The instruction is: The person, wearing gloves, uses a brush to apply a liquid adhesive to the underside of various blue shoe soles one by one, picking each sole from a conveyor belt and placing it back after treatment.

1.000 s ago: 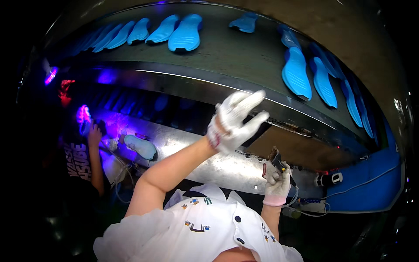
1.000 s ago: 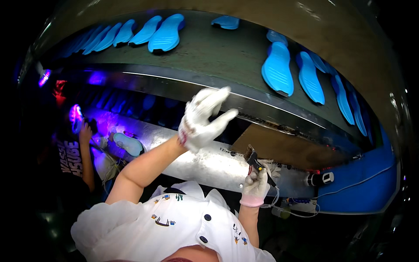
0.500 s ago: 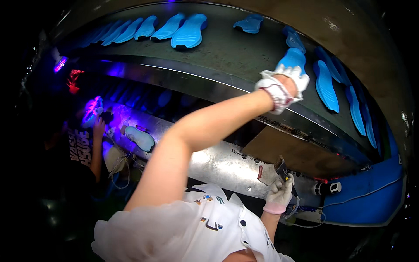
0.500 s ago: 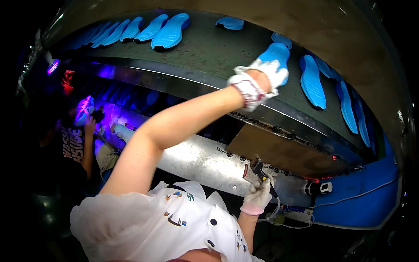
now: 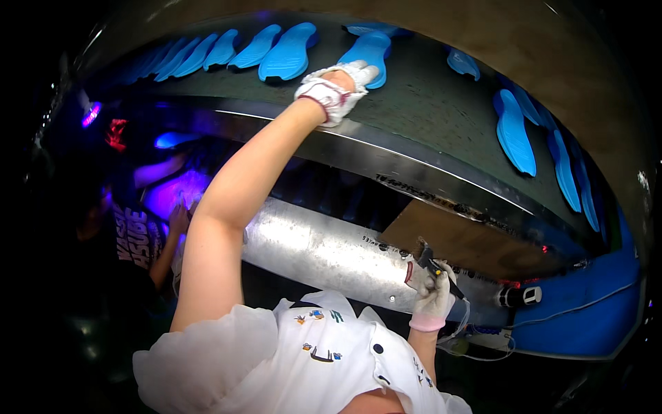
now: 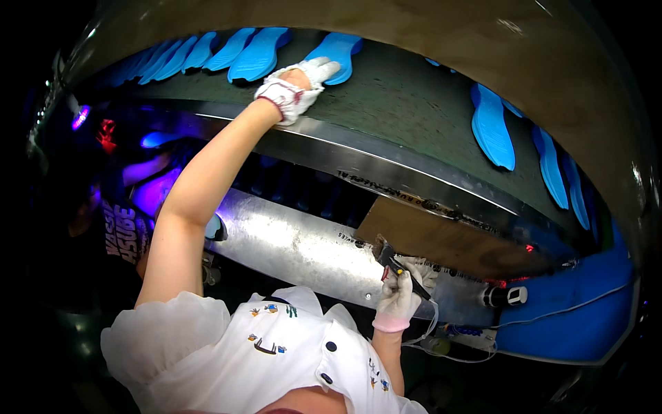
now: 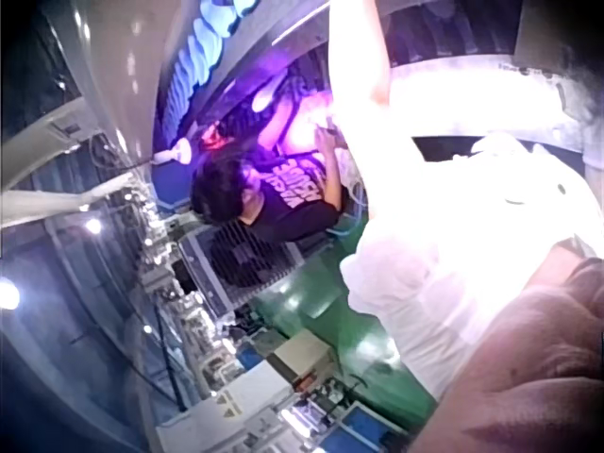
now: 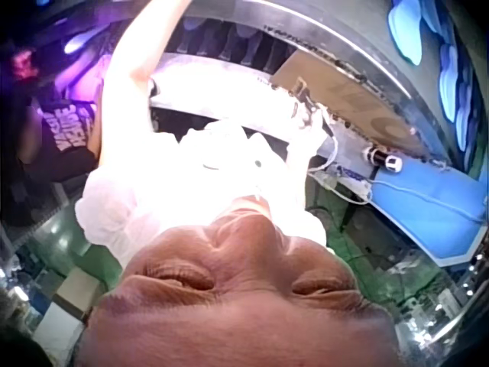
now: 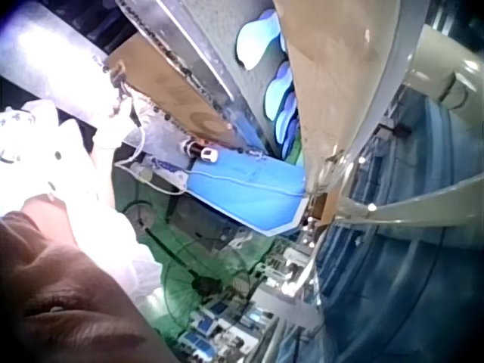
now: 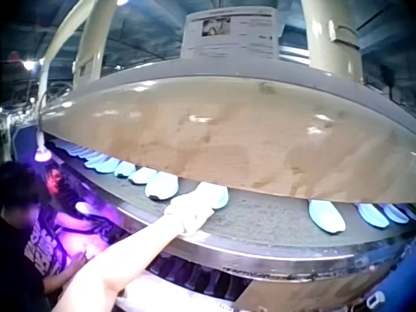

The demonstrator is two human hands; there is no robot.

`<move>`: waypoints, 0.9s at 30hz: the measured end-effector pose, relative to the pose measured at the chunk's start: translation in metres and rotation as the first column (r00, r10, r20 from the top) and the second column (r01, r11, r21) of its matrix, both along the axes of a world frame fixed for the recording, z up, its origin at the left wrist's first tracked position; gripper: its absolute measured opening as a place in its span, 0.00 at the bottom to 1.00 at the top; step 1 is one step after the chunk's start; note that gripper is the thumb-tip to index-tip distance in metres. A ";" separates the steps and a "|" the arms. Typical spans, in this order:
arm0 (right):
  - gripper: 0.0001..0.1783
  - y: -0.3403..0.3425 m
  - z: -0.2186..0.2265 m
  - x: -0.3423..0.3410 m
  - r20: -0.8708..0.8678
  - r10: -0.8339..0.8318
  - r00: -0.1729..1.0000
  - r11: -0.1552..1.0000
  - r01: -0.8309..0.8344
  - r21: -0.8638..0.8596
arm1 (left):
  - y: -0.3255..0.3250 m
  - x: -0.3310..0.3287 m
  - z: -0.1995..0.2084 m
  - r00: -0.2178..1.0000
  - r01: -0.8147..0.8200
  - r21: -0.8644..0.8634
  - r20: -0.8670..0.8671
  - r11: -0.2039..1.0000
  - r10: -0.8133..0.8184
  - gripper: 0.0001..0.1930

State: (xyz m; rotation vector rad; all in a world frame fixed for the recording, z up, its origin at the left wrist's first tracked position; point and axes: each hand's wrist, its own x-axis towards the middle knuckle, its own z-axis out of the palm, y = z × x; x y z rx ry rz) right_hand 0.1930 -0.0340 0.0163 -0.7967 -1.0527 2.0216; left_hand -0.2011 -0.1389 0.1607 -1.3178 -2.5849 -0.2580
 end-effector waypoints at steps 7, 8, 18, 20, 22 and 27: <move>0.15 -0.001 0.004 0.015 0.042 -0.117 0.992 0.990 0.120 -0.075 | -0.024 -0.020 -0.003 0.969 0.245 0.223 -0.096 0.943 -0.229 0.37; 0.15 0.002 0.002 0.021 0.046 -0.137 0.989 0.988 0.140 -0.067 | -0.020 -0.007 0.003 0.955 0.239 0.286 -0.242 0.928 -0.172 0.38; 0.14 0.013 -0.006 0.056 0.053 -0.262 0.964 0.958 0.266 -0.108 | 0.235 0.174 0.036 0.841 0.538 0.062 -0.107 0.841 -0.530 0.26; 0.14 0.012 -0.010 0.062 0.052 -0.252 0.966 0.965 0.255 -0.056 | 0.265 0.183 0.028 0.890 0.445 0.128 0.048 0.886 -0.453 0.23; 0.13 0.013 -0.014 0.067 0.068 -0.263 0.962 0.962 0.267 -0.061 | 0.272 0.185 0.025 0.886 0.432 0.137 0.116 0.891 -0.448 0.21; 0.13 0.017 -0.021 0.076 0.053 -0.228 0.972 0.973 0.229 -0.014 | 0.244 0.167 0.016 0.845 0.534 0.105 -0.086 0.839 -0.527 0.26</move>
